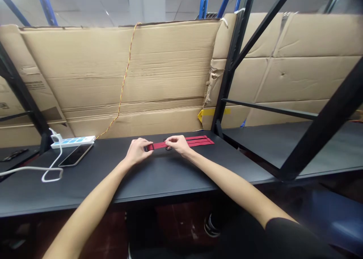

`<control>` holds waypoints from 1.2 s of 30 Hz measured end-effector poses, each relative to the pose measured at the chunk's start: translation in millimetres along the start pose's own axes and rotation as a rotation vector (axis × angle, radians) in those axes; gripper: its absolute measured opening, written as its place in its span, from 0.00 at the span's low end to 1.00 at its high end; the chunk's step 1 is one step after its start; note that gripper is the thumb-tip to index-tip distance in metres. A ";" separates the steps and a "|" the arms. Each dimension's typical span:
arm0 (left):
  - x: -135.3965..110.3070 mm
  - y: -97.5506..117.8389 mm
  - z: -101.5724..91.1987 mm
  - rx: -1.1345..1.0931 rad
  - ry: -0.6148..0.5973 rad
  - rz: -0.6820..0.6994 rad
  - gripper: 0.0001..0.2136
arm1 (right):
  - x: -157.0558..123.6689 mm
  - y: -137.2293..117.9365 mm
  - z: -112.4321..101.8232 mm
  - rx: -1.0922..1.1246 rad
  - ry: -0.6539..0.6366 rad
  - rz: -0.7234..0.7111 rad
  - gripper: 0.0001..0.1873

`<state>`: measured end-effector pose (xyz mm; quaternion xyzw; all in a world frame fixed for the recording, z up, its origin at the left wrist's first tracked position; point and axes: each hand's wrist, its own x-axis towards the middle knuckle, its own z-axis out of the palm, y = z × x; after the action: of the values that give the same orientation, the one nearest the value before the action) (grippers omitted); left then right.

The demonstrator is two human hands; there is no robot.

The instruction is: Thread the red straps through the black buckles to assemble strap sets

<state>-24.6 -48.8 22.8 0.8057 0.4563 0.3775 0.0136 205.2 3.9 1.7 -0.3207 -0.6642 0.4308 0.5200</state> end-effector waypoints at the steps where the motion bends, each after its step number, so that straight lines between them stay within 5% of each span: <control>1: -0.3 -0.7 0.0 -0.025 -0.008 0.002 0.14 | 0.6 1.3 -0.9 -0.007 -0.006 0.001 0.14; 18: -4.2 -2.7 6.8 -0.032 -0.161 0.054 0.16 | 2.1 11.0 -2.5 -0.172 -0.178 -0.015 0.17; 22: -2.3 -17.3 -2.5 0.125 -0.201 -0.025 0.17 | 9.3 5.1 -22.2 -0.309 -0.200 -0.055 0.18; 24: -1.3 -28.3 -10.6 0.264 -0.196 -0.140 0.17 | 13.1 0.8 -42.7 -0.544 -0.127 -0.071 0.17; 28: -1.2 -47.6 -27.4 0.453 -0.261 -0.389 0.16 | 17.3 -0.6 -83.4 -1.101 -0.060 0.204 0.11; 32: -4.3 -59.6 -38.3 0.576 -0.309 -0.540 0.13 | 18.3 3.7 -102.6 -1.164 -0.134 0.373 0.08; 36: -7.0 -61.9 -41.1 0.765 -0.210 -0.528 0.11 | 17.1 -0.1 -105.6 -1.107 -0.265 0.476 0.11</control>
<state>-97.0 -31.2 25.3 0.6433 0.7477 0.0828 -0.1425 303.0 44.0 18.2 -0.6261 -0.7585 0.1624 0.0790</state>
